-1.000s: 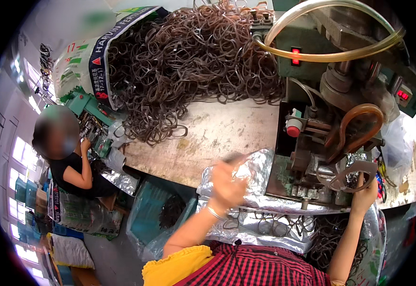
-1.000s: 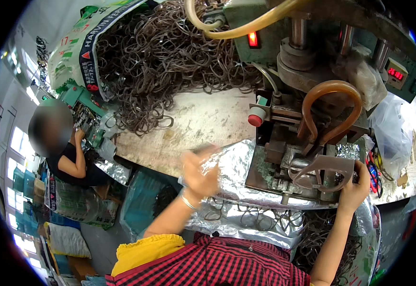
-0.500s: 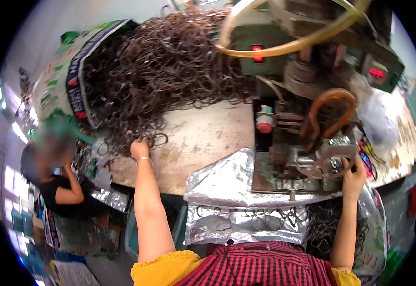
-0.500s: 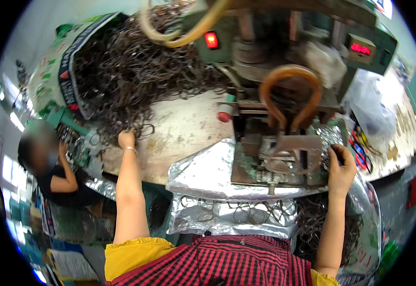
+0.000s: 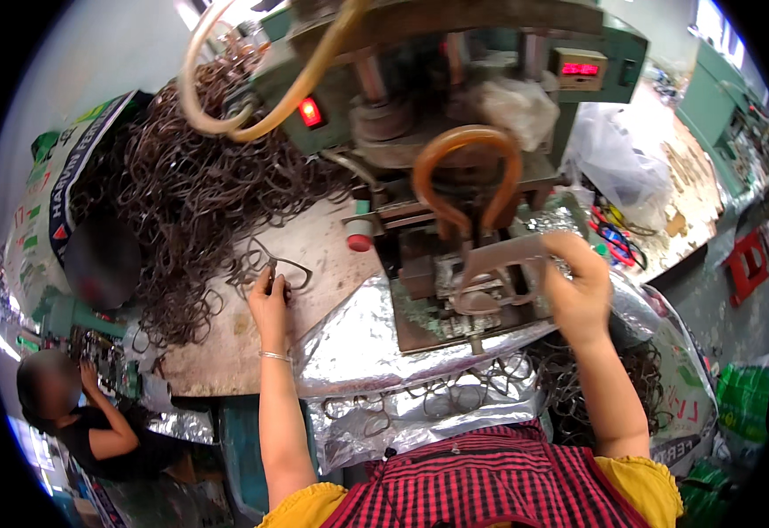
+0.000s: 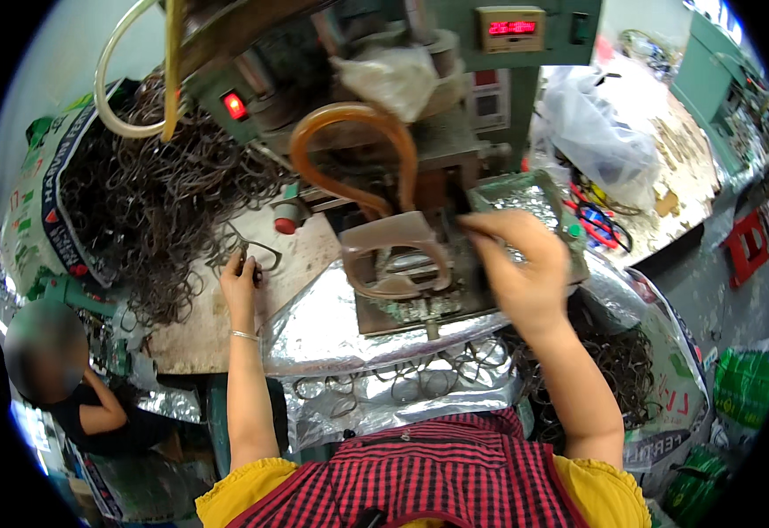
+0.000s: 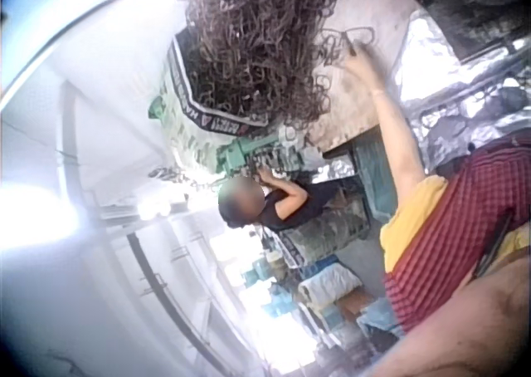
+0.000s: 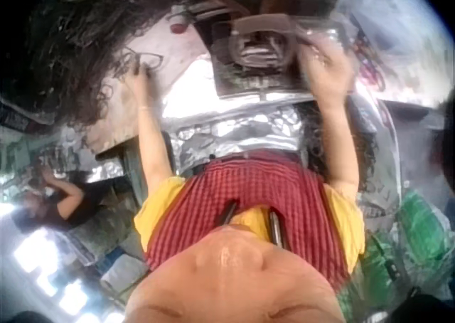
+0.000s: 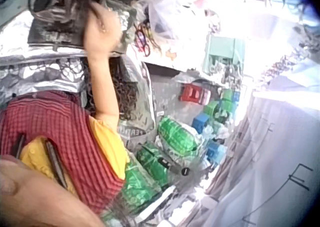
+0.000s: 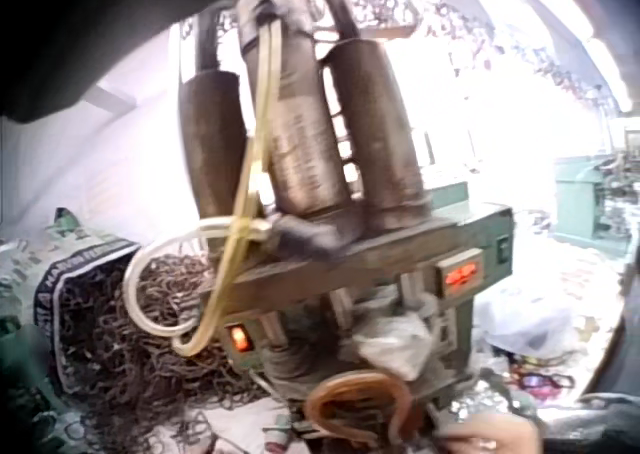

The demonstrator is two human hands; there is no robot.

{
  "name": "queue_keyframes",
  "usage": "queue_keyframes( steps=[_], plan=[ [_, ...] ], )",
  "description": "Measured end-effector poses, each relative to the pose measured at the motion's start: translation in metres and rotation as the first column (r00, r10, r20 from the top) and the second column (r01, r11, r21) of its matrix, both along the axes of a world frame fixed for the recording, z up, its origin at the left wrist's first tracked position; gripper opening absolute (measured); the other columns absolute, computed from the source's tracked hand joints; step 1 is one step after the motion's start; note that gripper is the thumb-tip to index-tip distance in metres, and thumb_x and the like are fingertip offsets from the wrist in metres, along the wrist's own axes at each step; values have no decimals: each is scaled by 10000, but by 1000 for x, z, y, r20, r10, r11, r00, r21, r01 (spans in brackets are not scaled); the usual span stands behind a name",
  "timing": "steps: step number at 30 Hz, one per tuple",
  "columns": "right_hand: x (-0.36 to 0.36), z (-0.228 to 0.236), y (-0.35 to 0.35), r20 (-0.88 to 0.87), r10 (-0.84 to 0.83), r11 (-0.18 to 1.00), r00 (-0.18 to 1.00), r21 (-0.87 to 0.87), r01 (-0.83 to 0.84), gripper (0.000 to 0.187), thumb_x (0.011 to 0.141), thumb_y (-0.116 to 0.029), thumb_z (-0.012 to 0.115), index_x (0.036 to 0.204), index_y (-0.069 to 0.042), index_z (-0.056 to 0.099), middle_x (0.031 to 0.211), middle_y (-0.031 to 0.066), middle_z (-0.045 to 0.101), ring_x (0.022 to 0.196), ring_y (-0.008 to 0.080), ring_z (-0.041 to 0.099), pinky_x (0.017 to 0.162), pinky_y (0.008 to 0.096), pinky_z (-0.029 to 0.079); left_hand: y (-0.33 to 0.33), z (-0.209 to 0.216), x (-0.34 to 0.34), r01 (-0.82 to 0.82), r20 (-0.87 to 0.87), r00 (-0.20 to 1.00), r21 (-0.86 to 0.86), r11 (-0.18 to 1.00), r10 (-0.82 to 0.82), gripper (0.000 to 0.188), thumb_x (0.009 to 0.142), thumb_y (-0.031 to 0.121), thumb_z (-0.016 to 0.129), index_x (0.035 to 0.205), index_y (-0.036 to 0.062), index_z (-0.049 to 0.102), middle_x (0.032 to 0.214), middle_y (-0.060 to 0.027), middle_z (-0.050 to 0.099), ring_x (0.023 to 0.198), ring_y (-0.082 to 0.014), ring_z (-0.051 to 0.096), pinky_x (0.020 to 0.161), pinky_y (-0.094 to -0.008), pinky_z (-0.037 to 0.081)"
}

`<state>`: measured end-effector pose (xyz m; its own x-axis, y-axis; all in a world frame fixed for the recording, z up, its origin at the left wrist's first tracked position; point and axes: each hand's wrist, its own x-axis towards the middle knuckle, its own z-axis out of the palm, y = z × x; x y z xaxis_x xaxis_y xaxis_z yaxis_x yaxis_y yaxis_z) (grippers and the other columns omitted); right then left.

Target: The person repeatedly picks small metal pins from a tray and places them into a press machine, then inserts a curved metal piece and operates the press to join them. The finished parts are dropped into a pile on the table. The process is repeated continuously throughout the clip.

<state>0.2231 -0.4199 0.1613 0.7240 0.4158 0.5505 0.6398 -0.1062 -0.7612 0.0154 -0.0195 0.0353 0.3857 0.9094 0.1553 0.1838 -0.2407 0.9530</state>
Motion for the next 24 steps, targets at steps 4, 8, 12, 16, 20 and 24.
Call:
queue_keyframes(
  steps=[4,8,12,16,20,24],
  plan=[
    [-4,-21,39,-215,82,981,973,191,-41,253,799,20,669,1051,40,655,988,129,687,878,219,666,800,315,502,-66,28,32,158,263,956,-86,984,-131,273,984,124,561,1212,-10,627,817,-29,645,603,-77,551,495,-209,394],
    [-15,-16,41,-438,291,905,850,415,-96,401,843,30,654,1225,57,537,1064,118,660,989,146,637,889,271,481,-140,63,43,62,444,890,111,992,-105,272,987,81,538,1225,-30,606,854,-62,667,609,-99,568,494,-212,397],
    [-13,-9,43,-508,415,857,755,497,-136,447,851,42,646,1273,54,501,1123,102,630,999,122,613,900,254,469,-173,136,63,-16,399,801,760,650,-446,298,996,18,484,1279,-28,567,898,-111,665,644,-108,557,528,-234,448],
    [-29,8,54,-613,465,814,638,579,-36,441,860,50,613,1280,55,477,1181,129,609,1067,152,604,949,268,456,-173,155,82,-27,335,858,786,617,-389,304,964,-33,494,1258,-55,570,1011,-187,656,741,-177,618,586,-283,512],
    [-43,18,37,-451,422,858,787,480,-185,487,844,41,565,1319,41,459,1143,150,622,1132,200,587,986,322,444,-189,145,59,108,205,870,809,578,-448,365,874,-104,525,1205,17,620,944,-203,639,747,-255,659,613,-333,560],
    [-13,4,41,-30,51,996,998,73,-49,293,790,-52,646,1080,-16,646,1112,186,632,1126,333,589,1005,420,436,-190,116,60,23,338,824,782,622,-455,346,966,-4,509,1311,-24,537,905,-149,637,696,-150,570,509,-236,468]
  ],
)
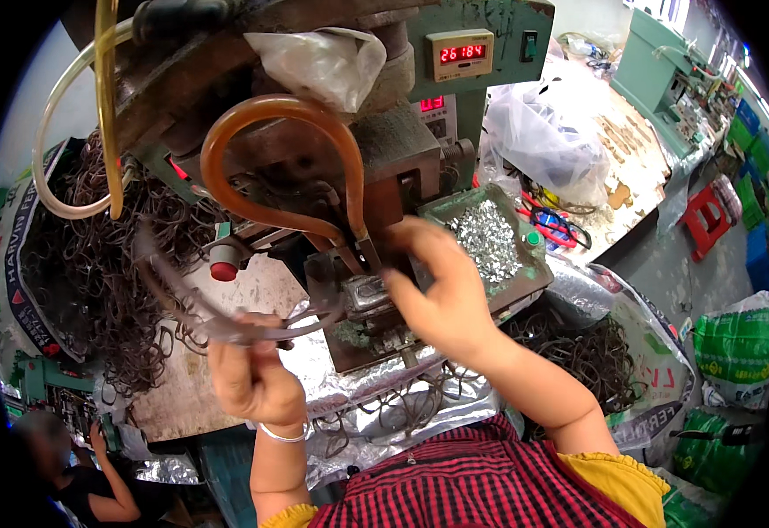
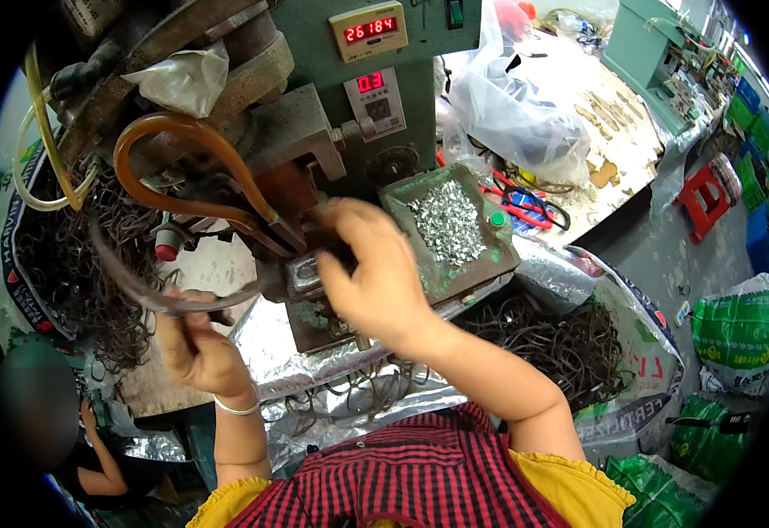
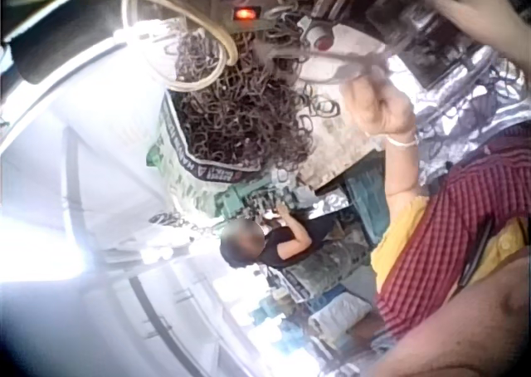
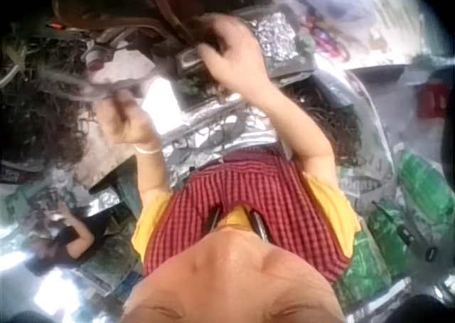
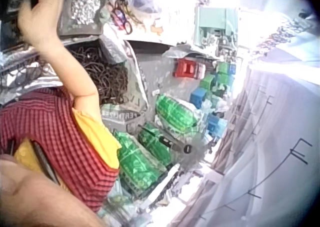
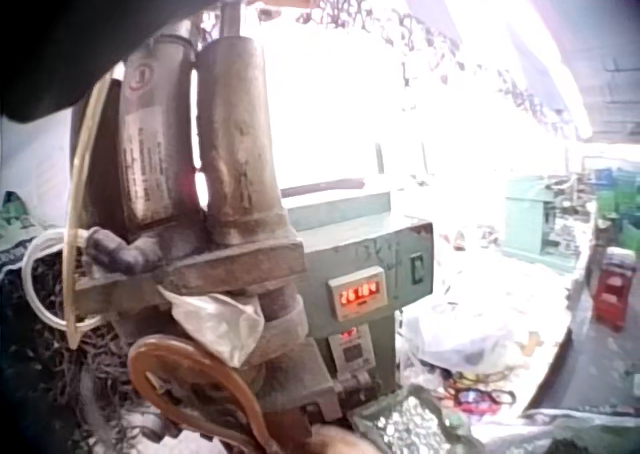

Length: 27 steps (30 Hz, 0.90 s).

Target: The person repeatedly picks small metal pins from a tray and places them into a press machine, then inserts a curved metal piece and operates the press to join them. The finished parts are dropped into a pile on the table. The process is repeated continuously throughout the clip.

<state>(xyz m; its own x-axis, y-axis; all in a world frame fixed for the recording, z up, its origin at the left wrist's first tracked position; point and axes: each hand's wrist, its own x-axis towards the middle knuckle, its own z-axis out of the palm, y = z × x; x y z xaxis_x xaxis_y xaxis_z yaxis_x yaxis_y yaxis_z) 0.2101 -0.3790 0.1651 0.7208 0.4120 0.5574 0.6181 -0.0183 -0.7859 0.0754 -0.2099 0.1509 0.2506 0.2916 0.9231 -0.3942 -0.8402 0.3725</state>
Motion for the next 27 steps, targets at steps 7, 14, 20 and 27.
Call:
queue_keyframes(
  steps=[7,14,20,27],
  plan=[
    [56,-64,-49,424,-416,584,804,-554,594,208,735,-161,740,900,-42,697,1197,172,610,1237,345,508,914,462,474,-1,57,-1,-64,-18,997,192,979,69,340,985,45,512,1308,-60,529,919,-153,646,678,-136,562,504,-221,483],
    [53,-86,-69,-52,-486,861,873,-199,468,136,815,-102,707,918,-13,713,945,108,702,917,254,663,798,347,508,19,42,37,-48,43,998,58,997,46,295,933,-28,573,1225,-68,585,931,-158,670,661,-137,559,560,-234,450],
    [74,-90,-51,-326,-318,926,890,95,366,218,946,-150,612,1059,8,712,853,39,706,784,83,600,731,221,467,7,47,25,-21,11,1000,56,998,20,330,966,-3,527,1287,-80,538,843,-134,661,573,-89,522,476,-187,409],
    [16,-9,-25,-372,100,990,923,132,-54,169,836,-77,695,986,-7,728,921,88,720,863,170,669,791,286,509,0,18,5,-146,-23,989,-127,981,145,314,961,-14,516,1269,-59,560,910,-168,672,619,-113,556,466,-203,441]
  ],
)
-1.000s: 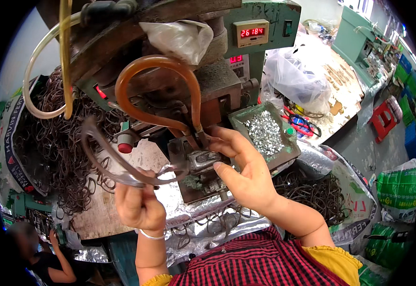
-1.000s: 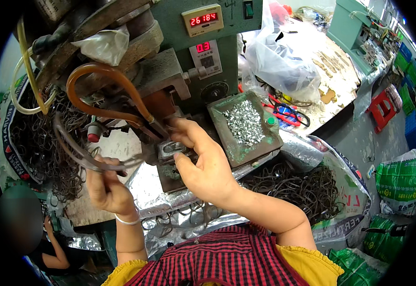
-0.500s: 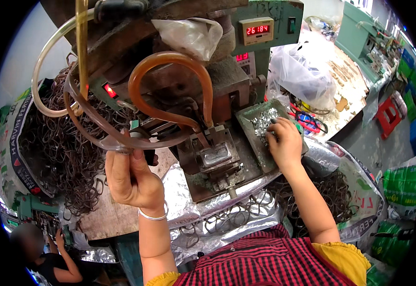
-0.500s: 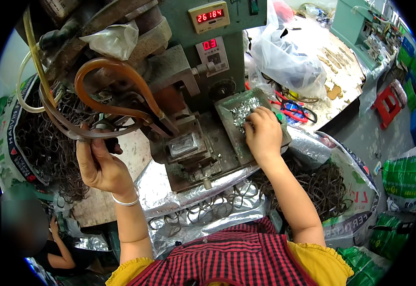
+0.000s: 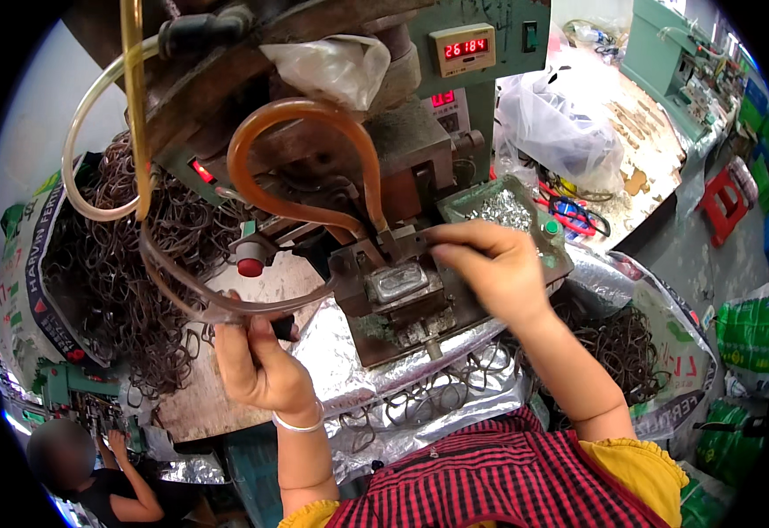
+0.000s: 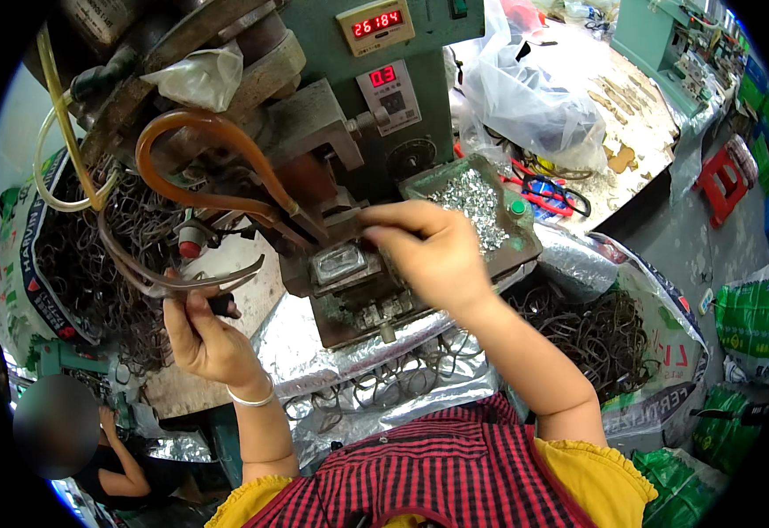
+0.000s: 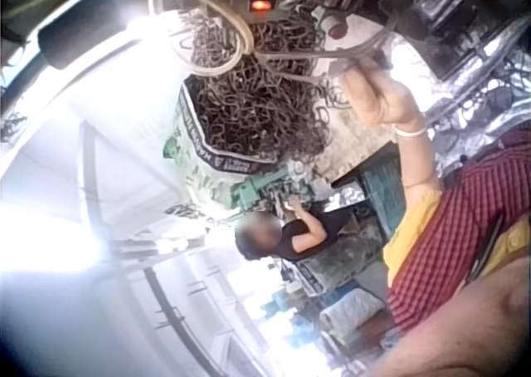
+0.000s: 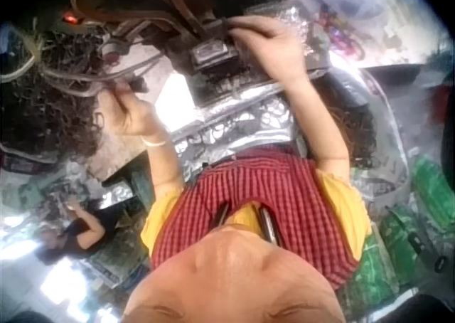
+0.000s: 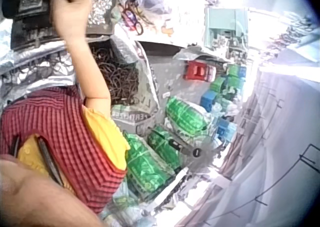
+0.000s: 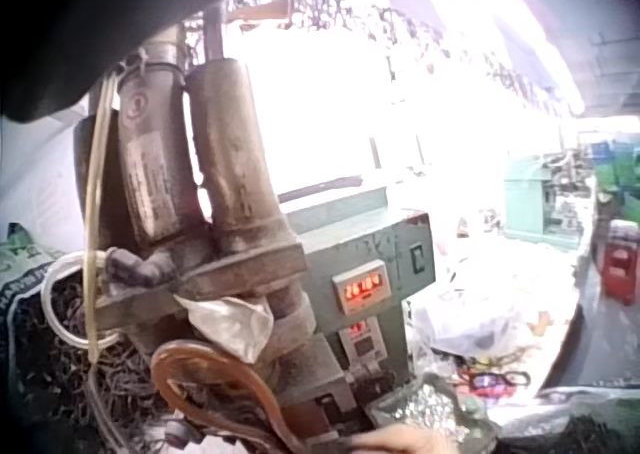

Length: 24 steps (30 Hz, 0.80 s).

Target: The person repeatedly picks small metal pins from a tray and places them into a press machine, then inserts a curved metal piece and operates the press to join them. The finished parts are dropped into a pile on the table. The process is repeated continuously throughout the clip.

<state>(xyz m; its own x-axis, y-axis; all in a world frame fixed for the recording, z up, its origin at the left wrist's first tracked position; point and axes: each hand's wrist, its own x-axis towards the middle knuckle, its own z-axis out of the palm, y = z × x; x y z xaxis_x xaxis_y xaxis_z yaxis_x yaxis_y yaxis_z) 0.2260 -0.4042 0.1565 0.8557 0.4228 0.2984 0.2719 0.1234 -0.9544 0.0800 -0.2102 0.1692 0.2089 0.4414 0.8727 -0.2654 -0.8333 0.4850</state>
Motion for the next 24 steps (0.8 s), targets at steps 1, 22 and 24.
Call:
queue_keyframes(
  steps=[1,22,24],
  plan=[
    [-10,4,10,146,-37,999,989,-22,40,175,821,-67,702,983,-9,728,920,103,717,870,204,677,795,299,513,0,4,1,57,26,998,60,997,-59,311,960,-15,518,1265,-57,562,915,-170,674,623,-115,561,462,-206,442],
    [-41,6,39,-122,7,975,992,220,20,479,827,21,662,1271,55,489,964,126,708,1082,162,615,957,279,440,12,-3,27,139,51,989,-69,988,-136,306,881,-65,639,1185,-34,615,1129,-234,666,975,-279,670,809,-359,575],
    [-42,3,41,-111,-20,967,994,251,48,477,832,25,656,1274,63,481,957,130,708,1080,167,612,952,280,443,14,-2,28,145,76,987,-39,989,-142,295,886,-65,631,1179,-52,613,1125,-225,667,964,-266,671,774,-344,590]
  ],
)
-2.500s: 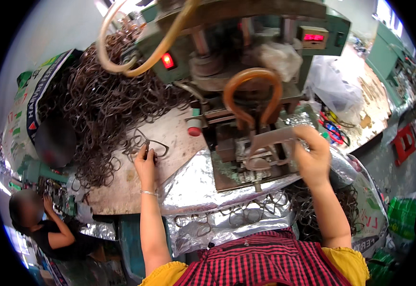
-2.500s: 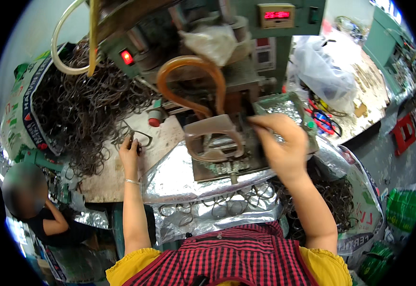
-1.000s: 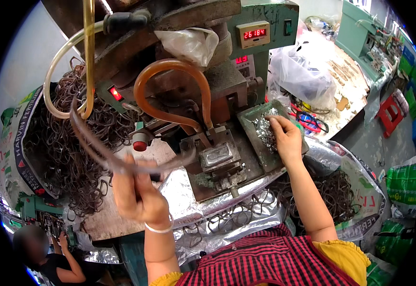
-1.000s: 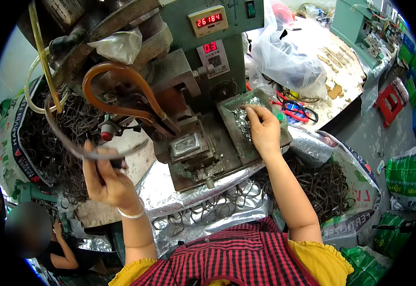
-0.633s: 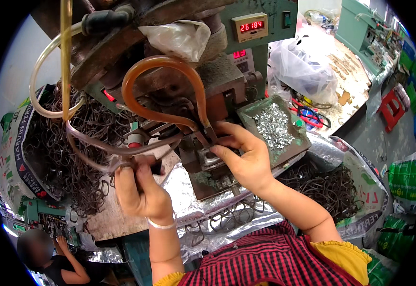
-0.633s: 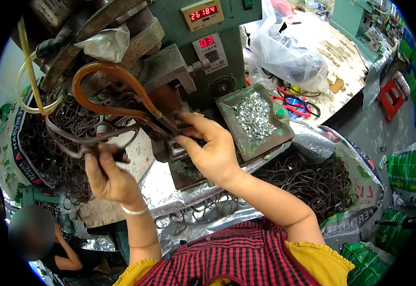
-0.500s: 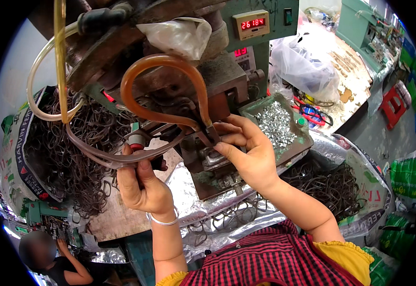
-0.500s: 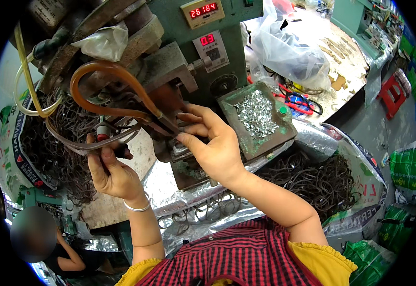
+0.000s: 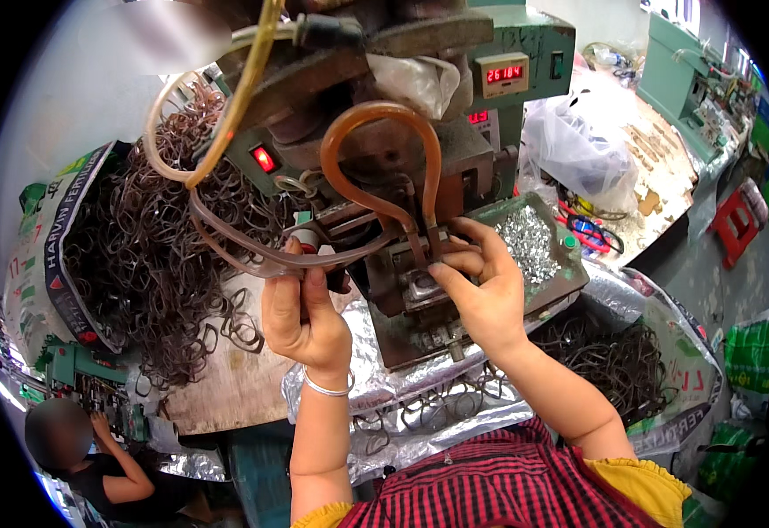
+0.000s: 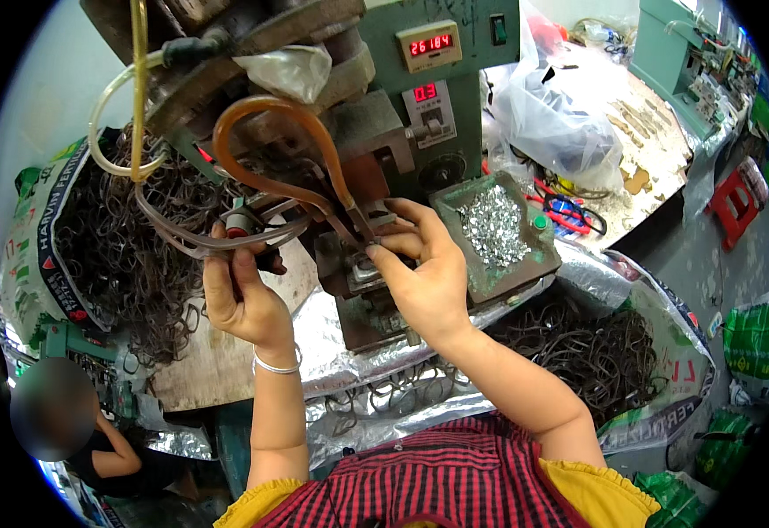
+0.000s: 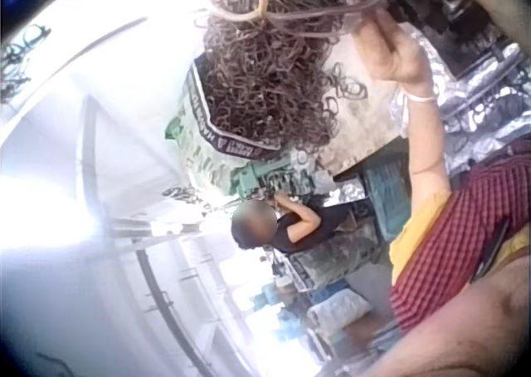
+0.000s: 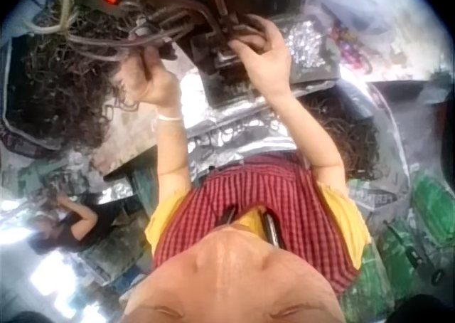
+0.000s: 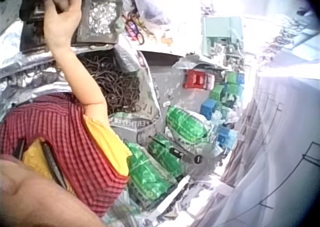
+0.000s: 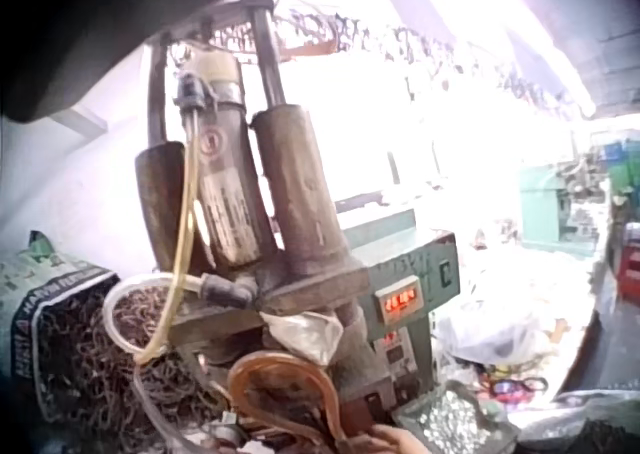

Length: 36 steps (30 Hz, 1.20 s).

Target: The person repeatedly picks small metal pins from a tray and places them into a press machine, then inserts a curved metal piece and operates the press to join them. The finished parts are dropped into a pile on the table. The process is repeated continuously throughout the clip.

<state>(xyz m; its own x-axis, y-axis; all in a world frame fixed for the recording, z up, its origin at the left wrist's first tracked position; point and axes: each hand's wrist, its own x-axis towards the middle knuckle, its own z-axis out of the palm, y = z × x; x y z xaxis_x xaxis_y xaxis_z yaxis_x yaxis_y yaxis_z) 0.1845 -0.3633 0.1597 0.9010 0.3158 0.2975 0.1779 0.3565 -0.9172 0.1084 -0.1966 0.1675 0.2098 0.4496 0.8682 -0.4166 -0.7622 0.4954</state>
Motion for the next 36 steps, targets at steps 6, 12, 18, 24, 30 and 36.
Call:
queue_keyframes(
  steps=[6,12,18,24,30,36],
  plan=[
    [0,1,5,-126,49,994,991,100,-36,478,842,32,645,1283,67,464,976,126,700,1064,154,605,958,277,436,-6,9,7,-73,-5,997,82,994,74,295,970,-1,542,1252,-85,563,889,-110,665,654,-104,565,530,-229,486],
    [-12,11,-3,-33,25,1000,999,-9,-26,552,821,43,605,1340,54,418,1055,172,682,1100,209,607,954,315,449,-11,10,2,-50,-14,999,19,999,50,303,965,-13,527,1257,-81,562,870,-99,657,631,-99,551,514,-225,467],
    [3,22,-34,55,189,958,980,-231,-171,554,752,16,531,1305,19,499,1178,219,631,1201,318,582,987,384,459,-23,-32,-41,-5,-118,993,199,980,29,321,942,-34,500,1255,-56,570,820,-122,616,611,-125,524,504,-229,441],
    [73,7,-2,548,210,874,810,-477,97,185,735,-133,687,867,-3,692,954,174,666,977,369,599,864,449,483,-18,-48,-79,-20,-158,987,-45,999,12,302,917,-42,551,1207,-5,630,901,-153,596,695,-194,580,584,-272,506],
    [90,-15,32,622,250,778,742,-585,228,365,688,-129,712,1036,-35,653,942,213,643,884,421,586,766,468,488,-29,-29,-59,-52,-164,984,129,990,73,288,896,-98,532,1157,-26,632,928,-163,600,743,-207,593,618,-289,525],
    [84,-5,37,577,280,755,768,-626,195,331,702,-172,716,970,9,651,987,221,654,986,390,602,852,449,499,-36,-23,-27,20,-164,986,288,958,28,298,928,-80,540,1216,-43,610,1065,-192,608,806,-205,619,647,-308,546]
  ],
)
